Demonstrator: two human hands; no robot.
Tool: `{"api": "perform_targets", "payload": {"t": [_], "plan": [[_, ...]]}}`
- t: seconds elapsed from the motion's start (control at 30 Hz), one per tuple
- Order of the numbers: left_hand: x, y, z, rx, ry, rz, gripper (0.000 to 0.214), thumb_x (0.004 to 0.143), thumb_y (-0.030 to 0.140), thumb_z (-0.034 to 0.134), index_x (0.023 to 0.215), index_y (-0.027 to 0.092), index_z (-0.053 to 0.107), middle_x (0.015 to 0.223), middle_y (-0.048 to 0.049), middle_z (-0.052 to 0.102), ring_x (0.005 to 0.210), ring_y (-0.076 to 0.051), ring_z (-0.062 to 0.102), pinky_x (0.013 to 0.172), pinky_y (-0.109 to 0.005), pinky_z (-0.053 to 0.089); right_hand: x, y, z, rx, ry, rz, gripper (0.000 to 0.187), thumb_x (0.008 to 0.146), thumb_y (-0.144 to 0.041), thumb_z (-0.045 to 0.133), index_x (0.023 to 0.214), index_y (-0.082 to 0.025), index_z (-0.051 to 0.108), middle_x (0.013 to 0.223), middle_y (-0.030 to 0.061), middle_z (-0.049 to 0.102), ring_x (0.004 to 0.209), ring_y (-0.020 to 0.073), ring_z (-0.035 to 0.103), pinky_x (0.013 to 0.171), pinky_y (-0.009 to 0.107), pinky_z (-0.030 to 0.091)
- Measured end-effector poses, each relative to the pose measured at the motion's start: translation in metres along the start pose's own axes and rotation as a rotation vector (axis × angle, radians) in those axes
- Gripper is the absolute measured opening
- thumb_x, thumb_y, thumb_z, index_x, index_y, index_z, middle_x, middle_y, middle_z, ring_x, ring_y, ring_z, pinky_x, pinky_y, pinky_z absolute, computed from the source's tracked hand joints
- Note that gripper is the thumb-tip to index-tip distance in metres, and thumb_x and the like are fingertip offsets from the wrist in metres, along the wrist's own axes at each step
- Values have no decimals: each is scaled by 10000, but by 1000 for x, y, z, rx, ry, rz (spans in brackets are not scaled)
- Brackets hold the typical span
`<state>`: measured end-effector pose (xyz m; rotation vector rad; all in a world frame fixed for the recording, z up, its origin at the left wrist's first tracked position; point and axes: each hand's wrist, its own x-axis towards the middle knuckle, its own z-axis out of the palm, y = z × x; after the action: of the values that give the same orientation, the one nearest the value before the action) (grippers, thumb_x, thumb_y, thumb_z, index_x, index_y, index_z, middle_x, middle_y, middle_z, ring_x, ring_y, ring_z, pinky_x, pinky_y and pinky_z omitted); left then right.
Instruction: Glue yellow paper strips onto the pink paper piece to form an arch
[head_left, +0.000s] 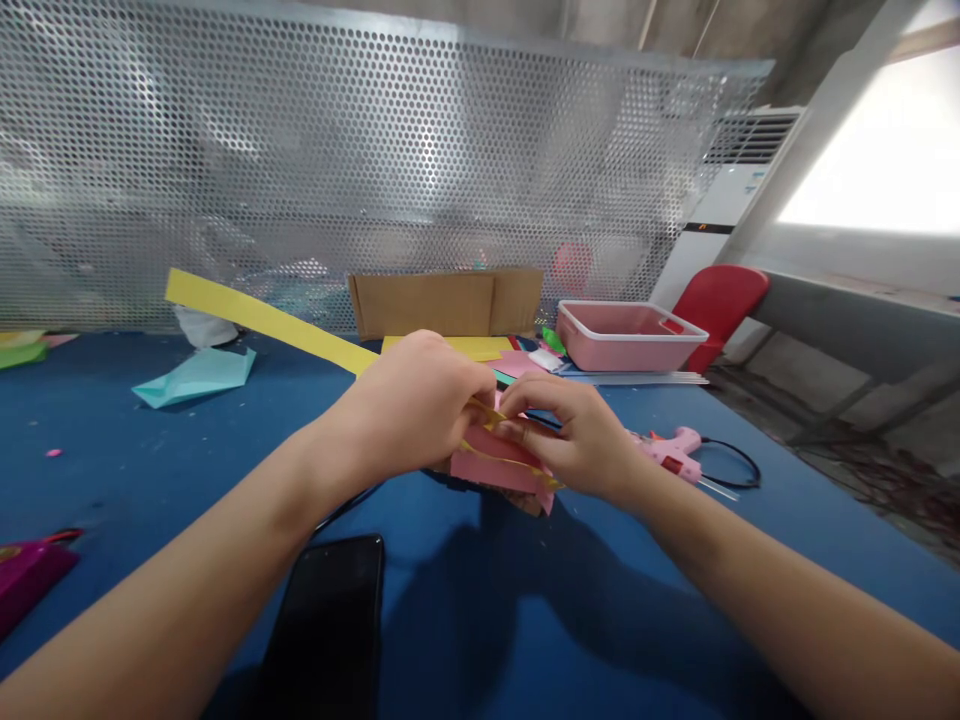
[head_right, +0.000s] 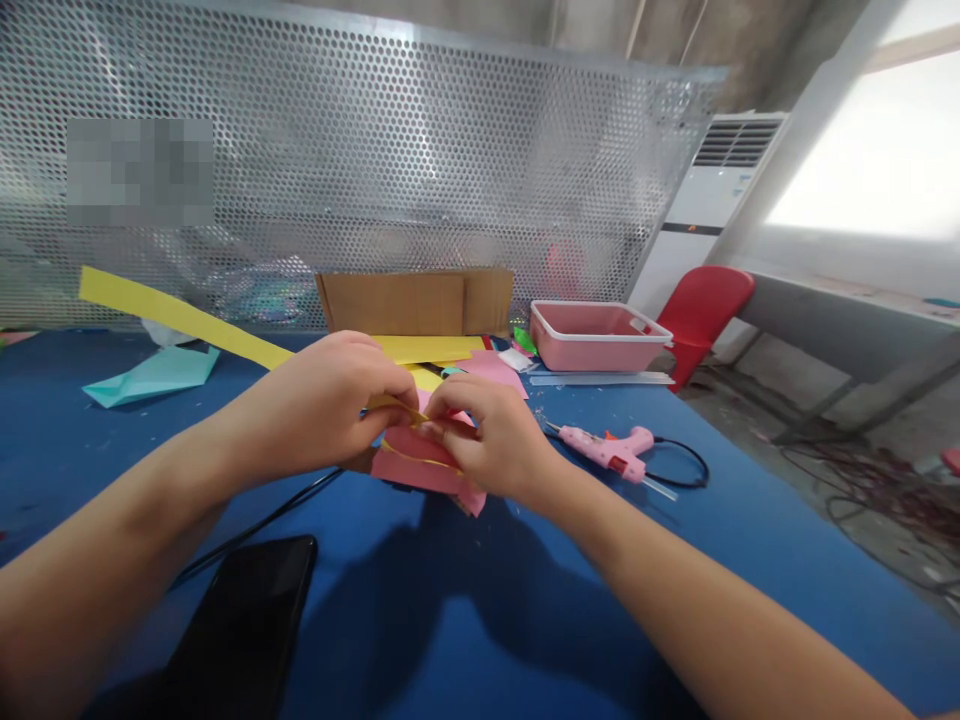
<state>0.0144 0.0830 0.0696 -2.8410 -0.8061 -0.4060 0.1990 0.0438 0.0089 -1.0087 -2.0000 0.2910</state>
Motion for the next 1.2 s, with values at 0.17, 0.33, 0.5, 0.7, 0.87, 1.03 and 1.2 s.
{"api": "perform_targets", "payload": {"t": [0.17,0.33,0.5,0.7,0.87,1.03,1.2], "plan": [[0,0,2,-38,51,-33,223,775,131,551,775,237,748,692,16,734,673,-187,627,895,-390,458,0,2,2,15,30,-31,116,819,-143,581,715,-194,579,759,27,661,703,132,579,659,273,464],[1,1,1,-94,47,-66,195,789,115,586,902,216,710,752,31,739,725,-160,662,1114,-431,326,-1,2,7,64,75,-82,146,796,-88,609,701,-197,583,745,7,656,698,113,596,656,239,480],[0,3,-2,-60,99,-29,168,751,63,583,854,178,649,731,19,710,759,-171,663,1084,-413,376,-1,4,11,82,107,-116,147,791,-72,622,729,-205,615,782,7,680,735,120,635,678,239,505],[-1,4,-2,-51,81,14,121,776,73,587,785,186,630,686,39,677,639,-147,604,1082,-428,363,-1,7,11,103,105,-82,107,790,-116,661,743,-211,647,790,10,686,747,133,646,682,256,511],[-2,8,-6,-65,36,14,130,792,67,563,798,185,617,747,3,683,798,-210,626,826,-352,473,-2,8,11,105,92,-30,103,784,-118,663,748,-215,657,775,4,678,734,129,630,683,263,490],[-6,9,-12,-148,-33,-14,173,784,90,542,887,207,619,819,2,676,806,-199,618,649,-288,427,-2,5,11,93,68,-5,103,780,-131,666,718,-210,642,738,-7,659,691,114,590,651,253,462],[-12,6,-17,-258,-65,-41,156,774,114,545,892,214,554,810,29,649,712,-144,599,584,-238,395,0,2,8,120,64,58,48,780,-190,681,813,-208,652,808,7,676,751,128,612,692,265,488]]}}
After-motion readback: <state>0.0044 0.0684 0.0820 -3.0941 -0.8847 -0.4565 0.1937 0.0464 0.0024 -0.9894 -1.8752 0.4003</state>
